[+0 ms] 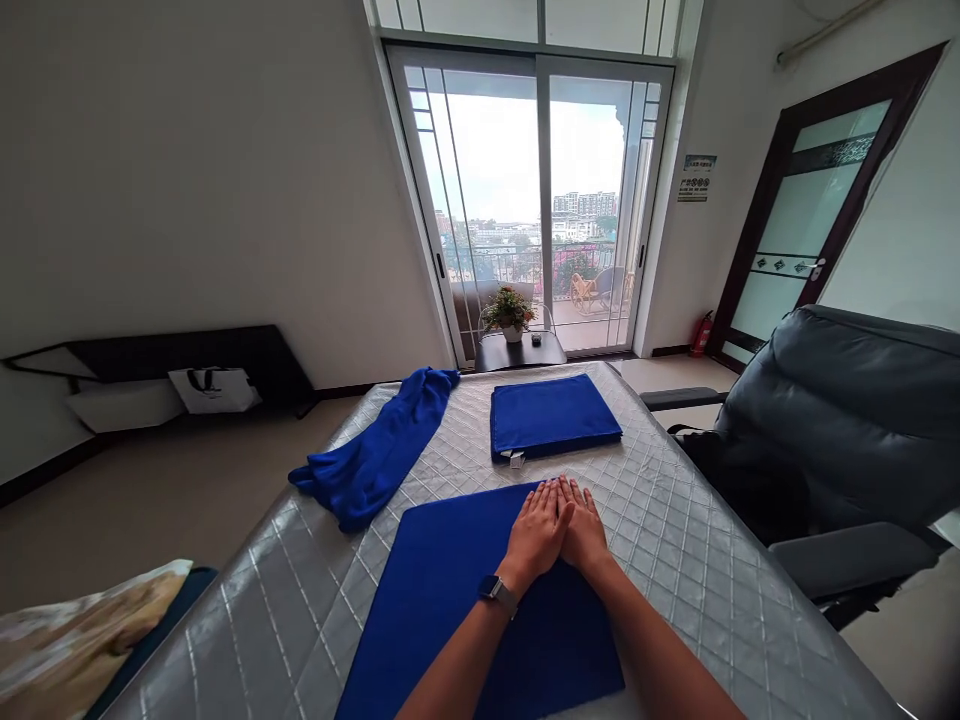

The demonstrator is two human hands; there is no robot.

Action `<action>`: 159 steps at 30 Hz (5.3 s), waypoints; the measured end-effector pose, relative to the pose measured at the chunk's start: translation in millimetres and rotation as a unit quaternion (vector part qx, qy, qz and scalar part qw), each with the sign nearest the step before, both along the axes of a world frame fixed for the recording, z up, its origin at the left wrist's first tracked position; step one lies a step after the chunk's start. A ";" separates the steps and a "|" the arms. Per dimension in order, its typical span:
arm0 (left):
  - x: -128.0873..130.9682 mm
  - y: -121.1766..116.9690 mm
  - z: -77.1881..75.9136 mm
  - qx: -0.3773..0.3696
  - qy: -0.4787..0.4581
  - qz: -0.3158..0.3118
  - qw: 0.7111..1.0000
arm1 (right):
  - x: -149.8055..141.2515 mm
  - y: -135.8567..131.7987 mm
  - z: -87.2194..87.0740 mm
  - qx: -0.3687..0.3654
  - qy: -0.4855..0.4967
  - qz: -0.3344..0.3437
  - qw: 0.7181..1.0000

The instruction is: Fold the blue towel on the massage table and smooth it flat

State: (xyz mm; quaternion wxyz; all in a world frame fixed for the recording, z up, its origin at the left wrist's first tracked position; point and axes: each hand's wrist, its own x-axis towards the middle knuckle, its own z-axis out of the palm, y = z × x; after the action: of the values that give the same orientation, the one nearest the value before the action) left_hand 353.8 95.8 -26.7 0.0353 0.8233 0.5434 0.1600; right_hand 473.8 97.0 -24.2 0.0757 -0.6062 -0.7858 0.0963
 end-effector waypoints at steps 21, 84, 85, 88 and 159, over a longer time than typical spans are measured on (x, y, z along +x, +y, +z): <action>-37.1 -7.2 5.5 -0.019 0.023 0.039 0.999 | -4.3 -1.8 7.7 0.003 0.018 -0.036 0.999; -191.9 -42.3 -0.3 0.026 0.008 0.216 0.976 | 4.8 -10.5 -0.2 0.041 -0.093 -0.050 0.994; -192.3 -41.6 -1.5 0.029 0.003 0.215 0.976 | 6.1 -15.7 0.7 0.042 -0.091 -0.054 0.994; -193.6 -39.4 -5.4 0.041 -0.005 0.212 0.976 | 13.0 -37.7 -2.3 0.034 -0.071 -0.047 0.996; -197.0 -151.9 -18.5 0.013 0.038 0.231 0.972 | 40.7 -135.3 2.6 -0.028 -0.040 -0.012 0.999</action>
State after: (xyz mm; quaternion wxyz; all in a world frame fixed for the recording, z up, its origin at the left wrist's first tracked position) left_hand 156.8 -56.1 -45.2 -0.0344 0.6812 0.7179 0.1396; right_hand 514.4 -38.3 -21.5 0.0285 -0.6208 -0.7779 0.0932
